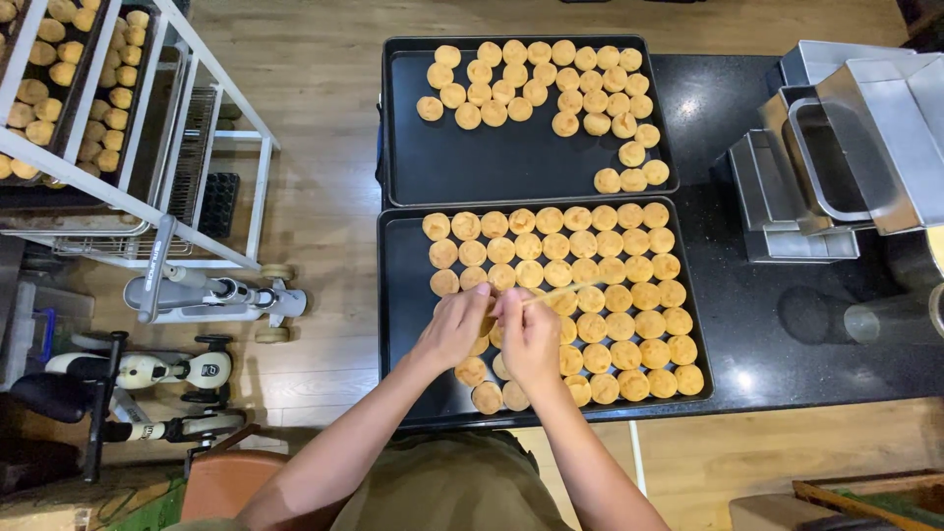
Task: Filling small puff pastries using a wooden stick on baking trays.
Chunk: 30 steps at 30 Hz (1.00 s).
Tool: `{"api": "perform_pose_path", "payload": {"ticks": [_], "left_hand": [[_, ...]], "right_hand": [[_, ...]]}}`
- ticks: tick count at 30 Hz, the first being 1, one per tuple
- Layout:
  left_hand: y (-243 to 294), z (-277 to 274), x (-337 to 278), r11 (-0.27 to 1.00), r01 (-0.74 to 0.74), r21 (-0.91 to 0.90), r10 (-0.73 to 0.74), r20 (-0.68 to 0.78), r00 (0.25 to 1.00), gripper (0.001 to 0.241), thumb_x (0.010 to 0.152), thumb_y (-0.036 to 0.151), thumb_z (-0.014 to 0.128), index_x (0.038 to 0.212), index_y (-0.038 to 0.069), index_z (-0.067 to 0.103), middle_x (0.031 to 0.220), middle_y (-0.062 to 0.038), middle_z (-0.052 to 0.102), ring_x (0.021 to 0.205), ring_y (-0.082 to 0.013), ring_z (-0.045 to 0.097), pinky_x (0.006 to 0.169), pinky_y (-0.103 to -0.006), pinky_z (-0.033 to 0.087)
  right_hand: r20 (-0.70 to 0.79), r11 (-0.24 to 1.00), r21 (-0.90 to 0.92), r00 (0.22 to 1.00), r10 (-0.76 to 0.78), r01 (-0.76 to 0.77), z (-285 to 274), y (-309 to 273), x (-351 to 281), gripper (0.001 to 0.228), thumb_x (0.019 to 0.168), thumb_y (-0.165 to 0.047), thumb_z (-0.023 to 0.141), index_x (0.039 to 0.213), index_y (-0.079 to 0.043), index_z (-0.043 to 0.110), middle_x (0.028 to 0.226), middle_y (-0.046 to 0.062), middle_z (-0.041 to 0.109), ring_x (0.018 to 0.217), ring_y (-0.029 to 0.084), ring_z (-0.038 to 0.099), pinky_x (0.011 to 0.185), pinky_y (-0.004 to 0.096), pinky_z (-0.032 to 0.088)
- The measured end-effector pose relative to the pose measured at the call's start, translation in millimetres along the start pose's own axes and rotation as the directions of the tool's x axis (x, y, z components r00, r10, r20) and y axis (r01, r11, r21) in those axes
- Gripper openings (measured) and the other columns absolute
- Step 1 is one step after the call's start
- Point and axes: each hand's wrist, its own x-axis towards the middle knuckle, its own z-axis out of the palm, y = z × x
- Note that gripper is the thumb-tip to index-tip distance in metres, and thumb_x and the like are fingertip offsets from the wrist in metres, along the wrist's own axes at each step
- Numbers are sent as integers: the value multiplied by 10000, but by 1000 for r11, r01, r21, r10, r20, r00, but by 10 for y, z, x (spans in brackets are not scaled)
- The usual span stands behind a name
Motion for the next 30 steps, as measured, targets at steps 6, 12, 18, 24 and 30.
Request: {"api": "perform_pose_path", "payload": {"ticks": [6, 12, 18, 24, 30], "left_hand": [[-152, 25, 45, 931, 122, -343, -112, 49, 992, 620, 1133, 486, 218, 1029, 40, 636, 823, -146, 647, 634, -268, 589, 561, -381, 431], [-109, -95, 143, 723, 439, -534, -282, 351, 893, 619, 1113, 540, 270, 1016, 24, 599, 801, -80, 626, 431, -161, 487, 377, -343, 397], [-196, -34, 143, 960, -105, 260, 63, 165, 984, 524, 1094, 409, 316, 1041, -18, 616, 829, -206, 700, 779, -390, 664, 693, -472, 506], [-522, 104, 102, 991, -54, 120, 42, 95, 995, 536, 1125, 373, 266, 1090, 5, 654, 938, -236, 695, 881, -460, 634, 789, -527, 479], [-600, -22, 187, 927, 373, 30, -373, 1, 928, 557, 1103, 426, 319, 1138, -21, 648, 923, -332, 651, 905, -529, 612, 790, -566, 494]], "right_hand": [[128, 763, 583, 958, 255, -281, 76, 555, -39, 367, 1121, -257, 452, 881, -46, 632, 699, -15, 547, 537, 47, 384, 481, 212, 299], [33, 921, 90, 923, -384, 380, -97, -53, 37, 251, 1101, -104, 502, 911, 2, 628, 862, 75, 656, 800, 195, 641, 740, 311, 501], [54, 921, -139, 932, -359, 363, -53, 47, 24, 218, 1036, -67, 531, 860, 27, 617, 817, 125, 644, 774, 262, 631, 697, 342, 502], [112, 798, 501, 940, 322, -334, 125, 778, 0, 427, 1157, -246, 466, 808, -33, 587, 674, 5, 517, 577, 58, 415, 521, 241, 317], [41, 809, 518, 953, 299, -276, 213, 704, -36, 337, 1101, -264, 473, 892, -48, 625, 727, -23, 555, 570, 20, 384, 502, 208, 282]]}}
